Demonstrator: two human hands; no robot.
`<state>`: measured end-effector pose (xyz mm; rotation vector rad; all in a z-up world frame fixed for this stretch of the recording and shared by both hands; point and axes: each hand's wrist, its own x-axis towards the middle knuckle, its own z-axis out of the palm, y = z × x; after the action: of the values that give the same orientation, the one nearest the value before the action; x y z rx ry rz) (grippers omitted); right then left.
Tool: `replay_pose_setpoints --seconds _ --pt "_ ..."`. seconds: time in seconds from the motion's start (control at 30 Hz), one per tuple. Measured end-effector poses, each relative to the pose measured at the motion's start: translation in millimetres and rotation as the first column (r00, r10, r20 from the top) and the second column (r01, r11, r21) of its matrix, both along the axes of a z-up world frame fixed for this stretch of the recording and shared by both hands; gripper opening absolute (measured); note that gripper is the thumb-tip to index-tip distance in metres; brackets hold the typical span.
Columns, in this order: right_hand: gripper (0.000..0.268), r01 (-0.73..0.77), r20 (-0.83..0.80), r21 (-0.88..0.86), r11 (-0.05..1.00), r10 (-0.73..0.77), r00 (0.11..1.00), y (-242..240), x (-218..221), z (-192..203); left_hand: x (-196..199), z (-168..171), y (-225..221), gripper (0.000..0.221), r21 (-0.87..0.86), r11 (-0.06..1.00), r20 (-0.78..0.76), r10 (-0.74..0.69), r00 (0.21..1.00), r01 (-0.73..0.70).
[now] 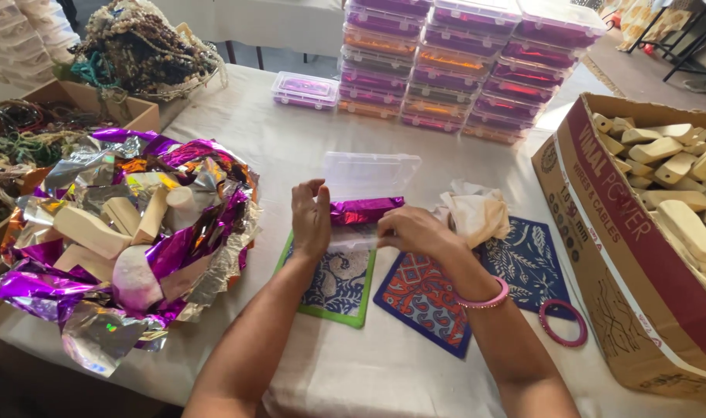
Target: Wrapping small wooden blocks in purple foil and organizing them into plastic containers.
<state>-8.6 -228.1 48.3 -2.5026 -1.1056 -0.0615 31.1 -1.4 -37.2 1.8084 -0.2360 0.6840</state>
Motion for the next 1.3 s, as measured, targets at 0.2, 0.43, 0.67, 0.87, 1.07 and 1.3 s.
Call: replay_pose_setpoints --seconds 0.2,0.43,0.67,0.87,1.07,1.3 --pt "0.019 0.243 0.394 -0.047 0.969 -0.206 0.896 16.5 50.5 -30.4 -2.4 3.9 -6.9 0.069 0.042 0.999 -0.002 -0.012 1.0 0.012" --pt "0.015 0.52 0.473 -0.15 0.841 -0.401 0.784 9.5 155.4 -47.5 -8.3 7.0 -7.0 0.06 0.071 0.995 -0.074 -0.063 0.995 0.068" --pt "0.034 0.545 0.519 -0.285 0.789 -0.351 0.78 5.5 135.2 7.0 -7.6 11.4 -1.9 0.06 0.044 0.991 -0.122 -0.121 0.985 0.127" --pt "0.023 0.747 0.919 -0.302 0.592 -0.029 0.394 -125.5 64.4 118.6 7.4 -7.4 -5.2 0.053 0.057 0.974 -0.269 -0.196 0.943 0.219" --pt "0.032 0.937 0.909 -0.215 0.275 -0.294 0.295 -312.7 -68.4 181.1 10.7 -14.7 -2.7 0.04 0.032 0.98 0.051 -0.197 0.979 0.196" --pt "0.039 0.928 0.784 -0.306 -0.211 -0.61 0.12 -400.6 -172.1 172.1 -20.1 10.8 2.7 0.045 0.128 0.969 0.014 -0.214 0.977 0.21"
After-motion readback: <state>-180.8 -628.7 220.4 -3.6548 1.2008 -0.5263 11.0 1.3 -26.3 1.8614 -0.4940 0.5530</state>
